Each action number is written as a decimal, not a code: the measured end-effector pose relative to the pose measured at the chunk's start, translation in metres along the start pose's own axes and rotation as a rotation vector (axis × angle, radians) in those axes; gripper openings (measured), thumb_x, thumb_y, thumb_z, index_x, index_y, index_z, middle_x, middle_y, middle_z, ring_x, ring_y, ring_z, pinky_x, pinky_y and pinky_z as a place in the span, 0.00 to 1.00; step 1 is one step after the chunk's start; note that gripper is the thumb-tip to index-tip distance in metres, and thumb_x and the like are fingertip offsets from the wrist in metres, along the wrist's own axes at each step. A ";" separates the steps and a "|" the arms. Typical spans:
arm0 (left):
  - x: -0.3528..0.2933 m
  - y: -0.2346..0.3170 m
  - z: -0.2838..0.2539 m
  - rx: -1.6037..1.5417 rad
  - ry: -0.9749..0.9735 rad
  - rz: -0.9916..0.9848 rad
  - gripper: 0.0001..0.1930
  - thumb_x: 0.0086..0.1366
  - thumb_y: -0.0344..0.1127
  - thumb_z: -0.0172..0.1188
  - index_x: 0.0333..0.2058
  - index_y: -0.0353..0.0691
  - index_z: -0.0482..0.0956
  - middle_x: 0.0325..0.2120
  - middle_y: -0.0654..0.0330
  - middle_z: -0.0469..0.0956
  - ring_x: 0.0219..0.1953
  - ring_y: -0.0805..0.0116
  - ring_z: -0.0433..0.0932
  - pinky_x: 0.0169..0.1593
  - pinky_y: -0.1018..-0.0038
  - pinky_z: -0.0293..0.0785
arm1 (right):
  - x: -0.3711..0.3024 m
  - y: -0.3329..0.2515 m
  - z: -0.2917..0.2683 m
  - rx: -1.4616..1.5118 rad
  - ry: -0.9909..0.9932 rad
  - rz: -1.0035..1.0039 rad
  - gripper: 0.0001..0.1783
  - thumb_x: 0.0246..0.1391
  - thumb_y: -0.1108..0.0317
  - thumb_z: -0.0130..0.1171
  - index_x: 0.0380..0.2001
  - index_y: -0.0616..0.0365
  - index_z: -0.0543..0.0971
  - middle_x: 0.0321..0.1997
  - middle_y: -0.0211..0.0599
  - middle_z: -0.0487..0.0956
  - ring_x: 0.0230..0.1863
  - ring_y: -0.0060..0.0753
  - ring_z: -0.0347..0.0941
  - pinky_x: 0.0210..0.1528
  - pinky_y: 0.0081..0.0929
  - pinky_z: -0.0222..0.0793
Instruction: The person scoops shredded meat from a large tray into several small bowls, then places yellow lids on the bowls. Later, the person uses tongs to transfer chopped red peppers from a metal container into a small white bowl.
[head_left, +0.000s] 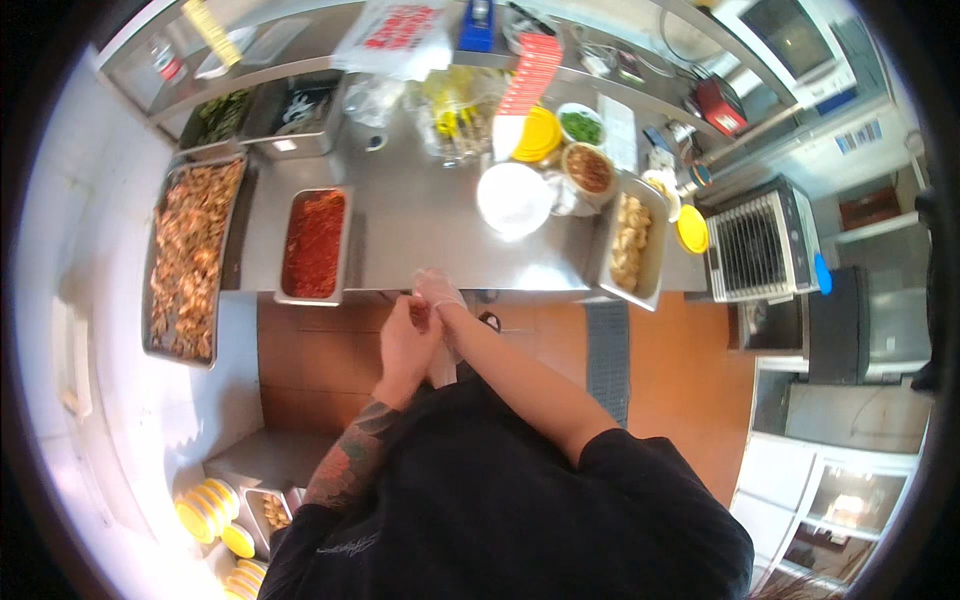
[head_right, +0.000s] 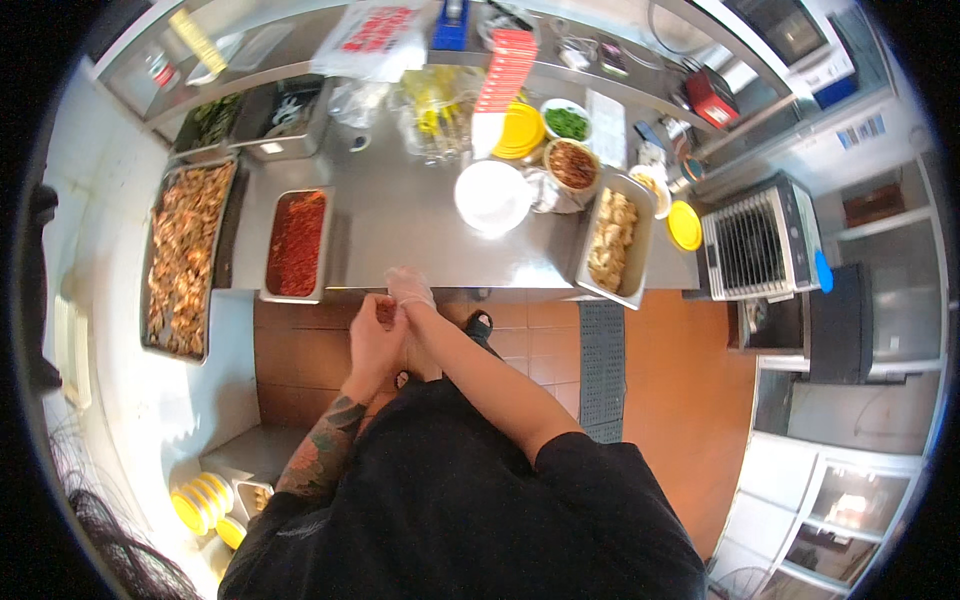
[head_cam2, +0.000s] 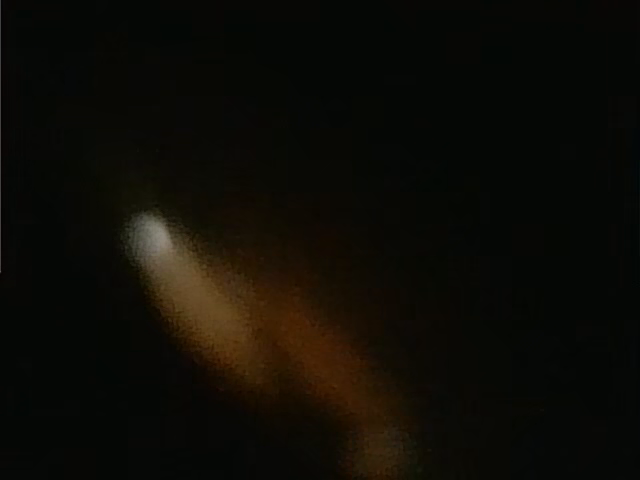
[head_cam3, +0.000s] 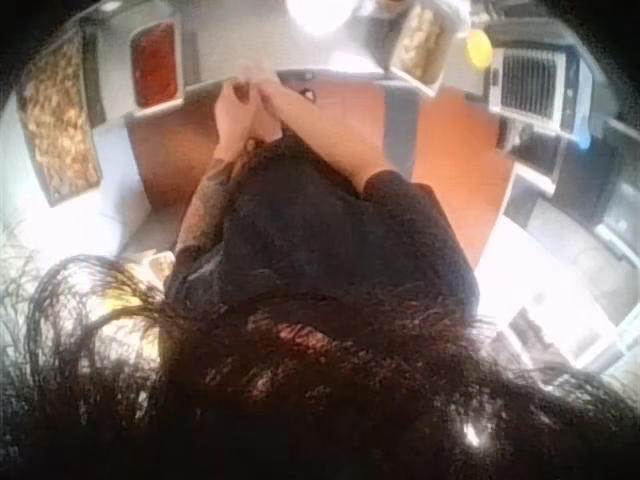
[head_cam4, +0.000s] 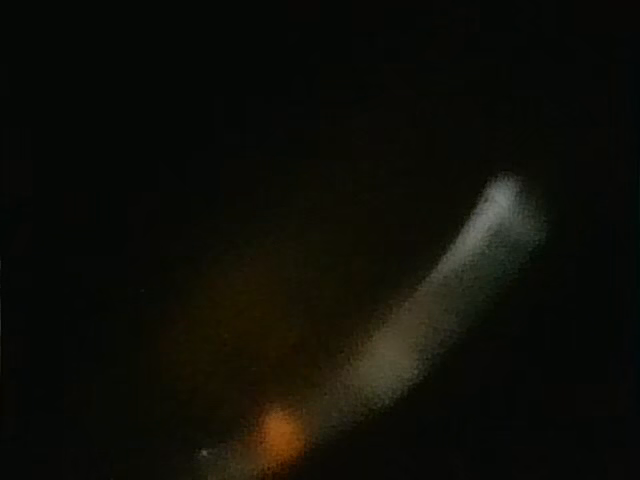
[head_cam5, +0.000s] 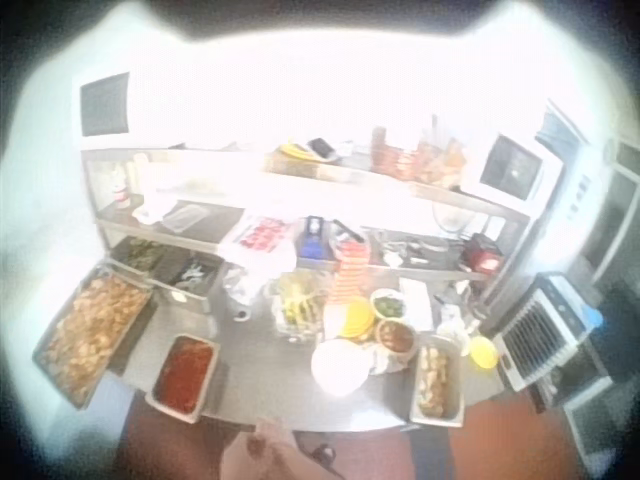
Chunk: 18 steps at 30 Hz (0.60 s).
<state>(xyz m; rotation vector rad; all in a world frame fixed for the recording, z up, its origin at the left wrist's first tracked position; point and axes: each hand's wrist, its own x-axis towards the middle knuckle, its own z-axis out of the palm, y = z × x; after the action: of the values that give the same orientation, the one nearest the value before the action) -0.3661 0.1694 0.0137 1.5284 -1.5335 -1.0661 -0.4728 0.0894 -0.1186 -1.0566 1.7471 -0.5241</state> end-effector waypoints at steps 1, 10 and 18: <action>0.010 0.004 0.003 0.127 0.005 0.149 0.07 0.63 0.30 0.64 0.35 0.34 0.76 0.27 0.53 0.80 0.29 0.59 0.81 0.36 0.68 0.77 | -0.003 0.003 -0.009 0.199 0.005 0.126 0.15 0.59 0.61 0.49 0.40 0.56 0.80 0.46 0.52 0.78 0.50 0.58 0.75 0.50 0.46 0.72; 0.101 0.012 0.098 0.308 -0.254 0.080 0.07 0.64 0.34 0.61 0.36 0.38 0.77 0.30 0.48 0.81 0.35 0.45 0.80 0.37 0.57 0.74 | -0.021 0.012 -0.136 -0.284 -0.077 -0.386 0.15 0.62 0.63 0.48 0.42 0.62 0.79 0.51 0.55 0.78 0.53 0.58 0.75 0.53 0.45 0.71; 0.155 0.035 0.129 0.135 -0.052 -0.120 0.08 0.66 0.35 0.60 0.36 0.36 0.77 0.27 0.51 0.80 0.31 0.53 0.79 0.37 0.62 0.74 | -0.092 -0.048 -0.295 0.113 -0.333 -0.431 0.18 0.66 0.62 0.55 0.52 0.63 0.78 0.48 0.52 0.82 0.35 0.43 0.83 0.37 0.36 0.77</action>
<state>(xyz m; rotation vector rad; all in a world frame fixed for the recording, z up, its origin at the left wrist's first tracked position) -0.5055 0.0224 -0.0169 1.7161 -1.5939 -1.0961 -0.7059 0.1065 0.0889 -1.3603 1.1885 -0.6601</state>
